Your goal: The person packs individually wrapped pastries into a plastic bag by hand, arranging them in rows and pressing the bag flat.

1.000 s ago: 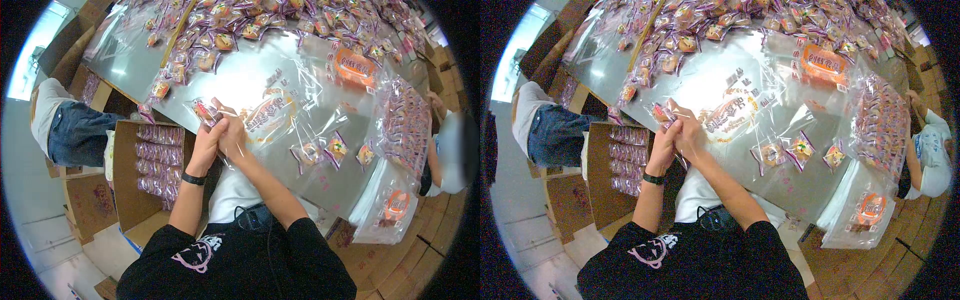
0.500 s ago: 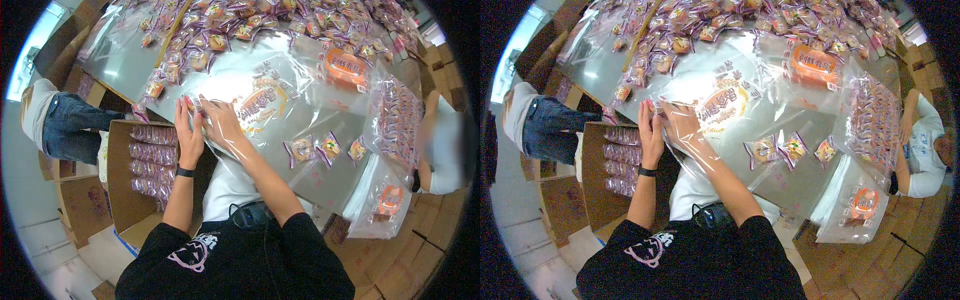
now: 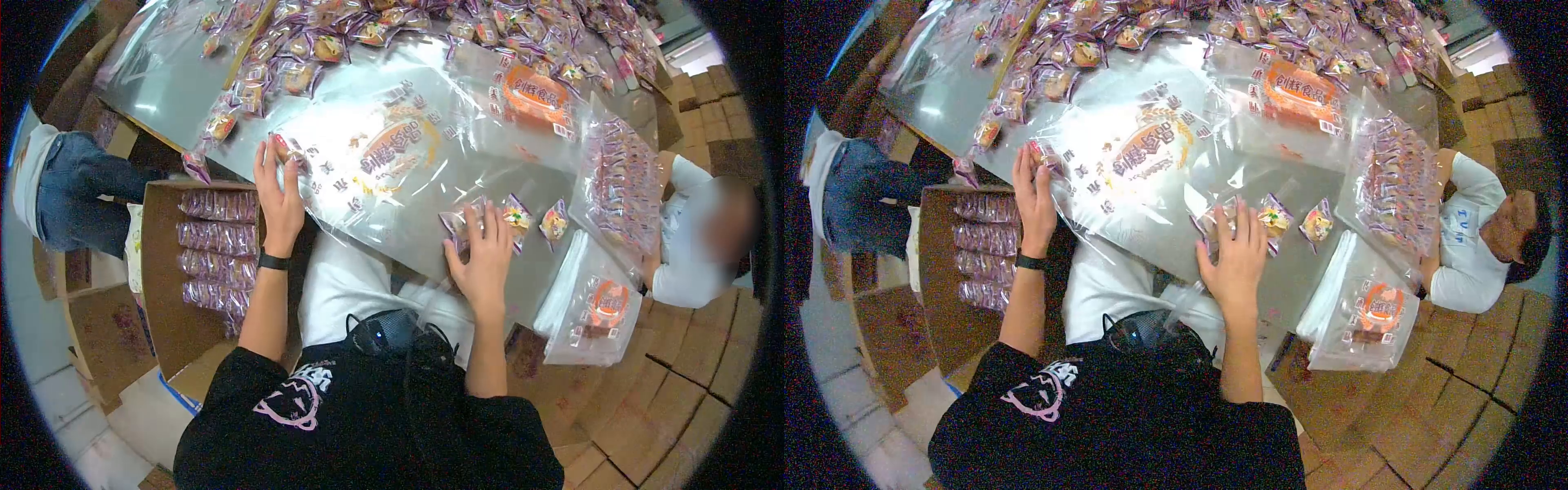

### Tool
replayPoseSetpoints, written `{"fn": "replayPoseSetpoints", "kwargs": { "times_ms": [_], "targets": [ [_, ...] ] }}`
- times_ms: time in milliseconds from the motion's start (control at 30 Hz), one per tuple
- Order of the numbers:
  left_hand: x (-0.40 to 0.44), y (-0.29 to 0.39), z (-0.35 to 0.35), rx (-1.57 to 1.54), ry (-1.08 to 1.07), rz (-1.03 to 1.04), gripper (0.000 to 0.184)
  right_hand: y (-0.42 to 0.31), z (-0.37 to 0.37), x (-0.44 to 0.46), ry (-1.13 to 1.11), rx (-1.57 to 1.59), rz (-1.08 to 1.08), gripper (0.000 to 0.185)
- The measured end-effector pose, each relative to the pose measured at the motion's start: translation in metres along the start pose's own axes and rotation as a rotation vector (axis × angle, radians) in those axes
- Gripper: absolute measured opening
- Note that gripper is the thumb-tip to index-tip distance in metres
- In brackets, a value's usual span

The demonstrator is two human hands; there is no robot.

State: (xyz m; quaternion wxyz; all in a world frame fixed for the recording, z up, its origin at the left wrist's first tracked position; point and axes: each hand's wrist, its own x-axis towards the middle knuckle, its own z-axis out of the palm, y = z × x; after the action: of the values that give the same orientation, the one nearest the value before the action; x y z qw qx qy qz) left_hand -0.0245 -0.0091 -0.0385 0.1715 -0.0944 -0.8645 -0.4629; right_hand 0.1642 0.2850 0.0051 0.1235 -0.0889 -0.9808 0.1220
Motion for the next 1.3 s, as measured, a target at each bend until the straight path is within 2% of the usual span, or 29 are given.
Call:
{"fn": "replayPoseSetpoints", "kwargs": {
  "times_ms": [67, 200, 267, 333, 433, 533, 633, 733, 833, 933, 1033, 1133, 1167, 1233, 1267, 1300],
  "targets": [
    [-0.002, 0.002, 0.002, -0.029, 0.007, -0.005, 0.055, 0.004, 0.005, -0.005, -0.031, 0.055, -0.009, 0.068],
    [-0.002, 0.004, 0.002, -0.043, 0.003, -0.028, 0.055, -0.009, 0.016, 0.004, -0.079, 0.231, -0.186, 0.068],
    [-0.001, 0.001, 0.002, -0.089, 0.003, -0.046, 0.055, -0.018, 0.014, 0.006, 0.041, 0.328, -0.072, 0.064],
    [0.0, 0.002, 0.002, -0.084, 0.011, -0.024, 0.056, -0.025, 0.005, -0.001, 0.124, 0.323, 0.116, 0.062],
    [-0.004, 0.003, 0.003, -0.057, 0.025, -0.036, 0.056, -0.021, 0.008, -0.012, 0.028, 0.177, 0.045, 0.061],
    [-0.002, 0.003, 0.004, -0.084, 0.035, -0.043, 0.056, -0.014, 0.01, -0.015, 0.08, 0.17, 0.076, 0.061],
    [-0.001, 0.005, 0.004, -0.099, 0.025, -0.061, 0.057, -0.005, -0.004, -0.01, 0.112, 0.015, 0.012, 0.058],
    [-0.003, 0.001, 0.004, -0.093, 0.027, -0.057, 0.057, -0.002, -0.01, -0.009, -0.028, 0.244, -0.307, 0.052],
    [-0.004, 0.0, 0.008, -0.086, 0.054, -0.034, 0.057, -0.019, -0.009, -0.019, -0.03, 0.681, -0.251, 0.054],
    [-0.005, -0.004, 0.011, -0.078, 0.079, -0.018, 0.057, -0.038, 0.022, -0.028, 0.316, 1.337, 0.19, 0.062],
    [-0.006, 0.003, 0.009, -0.15, 0.092, -0.029, 0.061, -0.042, 0.031, -0.027, 0.274, 2.057, 0.624, 0.066],
    [-0.016, 0.025, 0.003, 0.059, 0.229, 0.034, 0.065, -0.036, 0.024, -0.018, 0.025, 2.448, 0.887, 0.064],
    [-0.022, 0.031, -0.003, 0.094, 0.256, 0.128, 0.071, -0.036, 0.027, -0.013, -0.033, 2.513, 0.83, 0.065],
    [-0.055, 0.07, -0.003, -0.26, 0.142, 0.158, 0.075, -0.031, 0.037, -0.011, -0.129, 2.482, 0.638, 0.062],
    [-0.066, 0.099, -0.007, -0.164, -0.017, 0.266, 0.078, -0.03, 0.04, -0.013, -0.185, 2.457, 0.553, 0.061],
    [-0.065, 0.133, -0.014, 0.002, -0.132, 0.464, 0.067, -0.031, 0.041, -0.014, -0.211, 2.396, 0.558, 0.063]
  ]
}}
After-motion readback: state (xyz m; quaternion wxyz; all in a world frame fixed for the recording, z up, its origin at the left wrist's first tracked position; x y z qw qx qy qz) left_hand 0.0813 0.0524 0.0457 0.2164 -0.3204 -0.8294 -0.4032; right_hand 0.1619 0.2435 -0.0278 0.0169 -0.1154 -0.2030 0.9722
